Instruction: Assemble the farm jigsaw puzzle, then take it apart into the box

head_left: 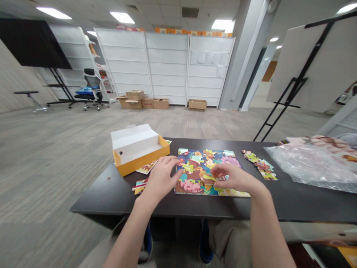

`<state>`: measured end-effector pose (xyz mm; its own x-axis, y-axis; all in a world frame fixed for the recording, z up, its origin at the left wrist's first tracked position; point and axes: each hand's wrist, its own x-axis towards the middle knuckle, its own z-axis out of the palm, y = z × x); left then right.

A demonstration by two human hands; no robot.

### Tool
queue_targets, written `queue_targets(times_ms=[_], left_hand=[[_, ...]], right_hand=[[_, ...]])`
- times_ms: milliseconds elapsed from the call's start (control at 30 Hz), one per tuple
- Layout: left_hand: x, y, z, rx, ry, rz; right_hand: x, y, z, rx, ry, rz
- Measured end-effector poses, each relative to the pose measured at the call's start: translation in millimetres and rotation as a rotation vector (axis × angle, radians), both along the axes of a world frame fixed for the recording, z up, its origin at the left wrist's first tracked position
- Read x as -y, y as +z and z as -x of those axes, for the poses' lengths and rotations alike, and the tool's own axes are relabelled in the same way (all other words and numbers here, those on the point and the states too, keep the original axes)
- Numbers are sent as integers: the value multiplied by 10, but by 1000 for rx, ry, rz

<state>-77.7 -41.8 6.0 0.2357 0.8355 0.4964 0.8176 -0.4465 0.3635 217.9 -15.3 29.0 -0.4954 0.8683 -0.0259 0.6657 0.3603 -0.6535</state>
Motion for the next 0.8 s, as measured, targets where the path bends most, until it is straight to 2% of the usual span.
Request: queue_targets(times_ms=[67, 133, 300, 433, 567, 667, 800], left_hand=[[59, 5, -144, 52, -292, 101], [107, -12, -284, 44, -417, 194], [102, -116, -482, 32, -493, 287], [58, -165, -514, 18, -547, 274], [55, -169, -511, -10, -547, 268], [72, -162, -508, -28, -542, 257], [108, -148, -526, -40, -537, 229]], right_hand=[[39, 18, 21, 21, 26, 42], [63, 15, 51, 55, 32, 48], [85, -45, 127, 113, 4, 13], [90, -91, 191, 136, -8, 7], [96, -86, 220, 126, -12, 70], [73, -73, 153, 51, -20, 66], [13, -106, -43, 18, -129, 16]])
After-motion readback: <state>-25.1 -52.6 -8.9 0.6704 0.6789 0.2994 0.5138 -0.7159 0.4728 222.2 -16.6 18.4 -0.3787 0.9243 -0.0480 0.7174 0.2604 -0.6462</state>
